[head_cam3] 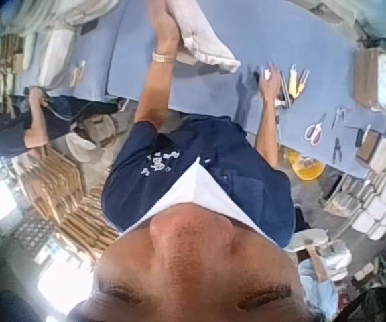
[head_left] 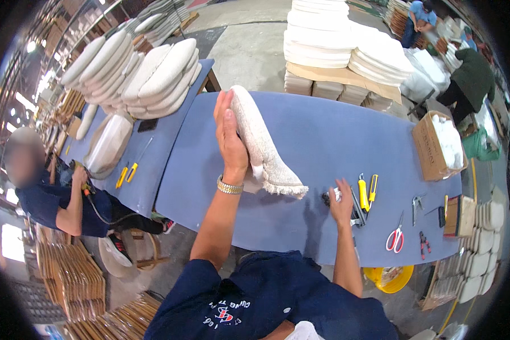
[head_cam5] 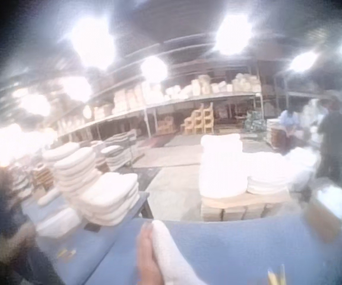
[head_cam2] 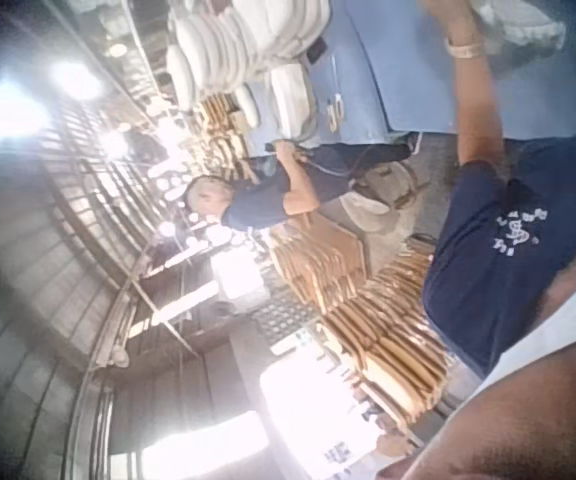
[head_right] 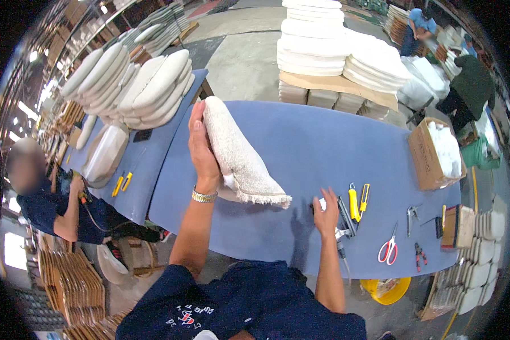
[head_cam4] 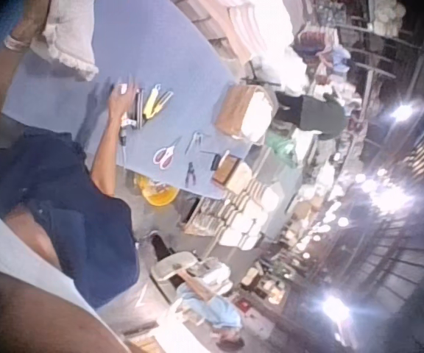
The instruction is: The person assembles a cushion by wrapping fabric around a foam insert, securing the edges with a staple gun, and trimming excess fabric with a utility knife. The person repeats this process for multiple cushions on a workbench in a factory setting.
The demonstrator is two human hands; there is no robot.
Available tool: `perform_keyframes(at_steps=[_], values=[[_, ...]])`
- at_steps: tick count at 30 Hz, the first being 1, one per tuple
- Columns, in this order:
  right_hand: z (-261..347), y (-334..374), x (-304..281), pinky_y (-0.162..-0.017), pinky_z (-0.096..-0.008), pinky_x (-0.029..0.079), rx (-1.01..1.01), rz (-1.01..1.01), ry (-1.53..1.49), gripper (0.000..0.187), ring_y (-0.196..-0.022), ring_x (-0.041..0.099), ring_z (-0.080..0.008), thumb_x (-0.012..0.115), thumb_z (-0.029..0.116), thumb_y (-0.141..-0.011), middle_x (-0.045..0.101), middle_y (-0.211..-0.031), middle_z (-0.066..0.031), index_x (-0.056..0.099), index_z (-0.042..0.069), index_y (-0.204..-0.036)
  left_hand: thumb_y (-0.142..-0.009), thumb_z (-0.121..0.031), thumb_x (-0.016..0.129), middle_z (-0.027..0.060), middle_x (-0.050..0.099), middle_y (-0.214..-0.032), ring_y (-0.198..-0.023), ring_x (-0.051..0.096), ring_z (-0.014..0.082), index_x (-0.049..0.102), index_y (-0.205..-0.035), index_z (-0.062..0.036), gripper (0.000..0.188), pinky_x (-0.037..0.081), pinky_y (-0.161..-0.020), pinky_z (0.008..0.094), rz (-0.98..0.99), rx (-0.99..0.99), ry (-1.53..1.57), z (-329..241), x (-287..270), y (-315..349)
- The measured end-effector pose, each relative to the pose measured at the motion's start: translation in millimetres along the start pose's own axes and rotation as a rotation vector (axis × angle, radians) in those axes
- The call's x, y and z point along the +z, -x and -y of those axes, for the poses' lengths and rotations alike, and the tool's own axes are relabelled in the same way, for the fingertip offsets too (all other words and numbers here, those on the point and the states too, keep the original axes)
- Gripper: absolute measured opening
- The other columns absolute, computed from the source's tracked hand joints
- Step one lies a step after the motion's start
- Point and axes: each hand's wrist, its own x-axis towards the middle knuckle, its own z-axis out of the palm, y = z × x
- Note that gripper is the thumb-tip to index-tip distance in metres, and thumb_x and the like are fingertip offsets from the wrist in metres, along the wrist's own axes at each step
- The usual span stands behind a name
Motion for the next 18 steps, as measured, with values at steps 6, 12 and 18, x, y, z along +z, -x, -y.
perform_keyframes(at_steps=[6,12,18], values=[[194,-81,-22,-0.118,-0.0418,0.035,-0.349,0.201,-0.618,0.051,-0.144,0.043,-0.0289,0.058,0.028,-0.105,0.043,-0.158,-0.0174,0.049,0.005,-0.149,-0.111,-0.043,0.031,0.0143,0.026,-0.166,-0.151,0.027,0.0271,0.025,-0.16,-0.0054,0.063,0.021,-0.124,0.0374,0.092,-0.211,0.035,-4,-18,10],[306,-142,-43,-0.127,-0.0425,0.015,-0.449,0.154,-1.137,0.07,-0.154,0.025,-0.0251,0.031,0.047,-0.111,0.024,-0.168,-0.0136,0.022,-0.001,-0.161,-0.11,-0.05,0.032,0.0116,0.021,-0.168,-0.152,0.026,0.0253,0.017,-0.164,-0.011,0.068,0.022,-0.124,0.0375,0.114,-0.301,0.206,-11,-16,27],[269,-60,85,-0.127,-0.0387,0.01,-0.287,0.615,-0.913,0.069,-0.156,0.018,-0.0261,0.026,0.051,-0.111,0.021,-0.169,-0.0144,0.022,0.006,-0.162,-0.111,-0.045,0.029,0.0106,0.026,-0.166,-0.15,0.031,0.0258,0.021,-0.164,-0.0129,0.062,0.026,-0.124,0.0387,0.033,-0.303,0.386,22,-17,27]])
